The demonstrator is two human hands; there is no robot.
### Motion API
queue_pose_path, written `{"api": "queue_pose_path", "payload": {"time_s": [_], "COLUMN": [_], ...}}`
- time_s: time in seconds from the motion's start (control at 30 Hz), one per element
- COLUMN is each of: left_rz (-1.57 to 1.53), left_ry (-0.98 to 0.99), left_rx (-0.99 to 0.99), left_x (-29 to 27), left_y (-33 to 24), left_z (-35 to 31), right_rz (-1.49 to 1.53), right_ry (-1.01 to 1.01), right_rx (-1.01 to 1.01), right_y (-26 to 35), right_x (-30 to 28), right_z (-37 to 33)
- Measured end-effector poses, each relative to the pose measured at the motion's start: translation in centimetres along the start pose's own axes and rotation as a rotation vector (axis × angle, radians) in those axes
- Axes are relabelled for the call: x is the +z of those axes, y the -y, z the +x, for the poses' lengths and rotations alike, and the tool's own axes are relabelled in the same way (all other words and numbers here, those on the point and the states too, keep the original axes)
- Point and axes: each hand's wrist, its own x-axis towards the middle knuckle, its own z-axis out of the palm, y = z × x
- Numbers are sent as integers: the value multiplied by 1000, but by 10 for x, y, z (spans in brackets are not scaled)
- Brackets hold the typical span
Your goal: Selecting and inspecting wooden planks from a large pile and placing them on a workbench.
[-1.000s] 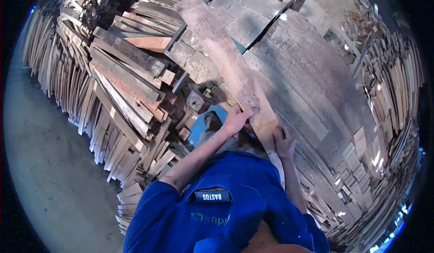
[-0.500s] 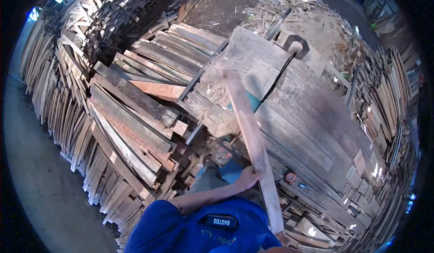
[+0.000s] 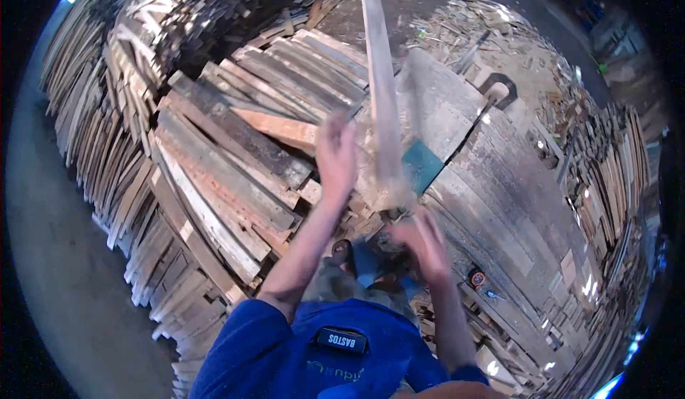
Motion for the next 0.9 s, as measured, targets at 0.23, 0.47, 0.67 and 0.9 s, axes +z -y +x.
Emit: {"api": "queue_pose_path", "payload": {"time_s": [0.23, 0.47, 0.67, 0.9], "left_rz": [275, 263, 358, 102], "left_ry": [114, -2, -313, -453], "left_rx": [-289, -1070, -1190, -1067], "left_x": [-134, -258, -325, -327], "left_y": [13, 211, 380, 440], "left_z": [-57, -236, -293, -184], "right_rz": [-770, -1395, -1545, -1607], "right_ry": [270, 166, -36, -112], "right_rx": [-473, -574, -290, -383], "right_y": [73, -95, -127, -132], "right_x": [115, 43, 59, 67], "right_z": [130, 145, 117, 123]}}
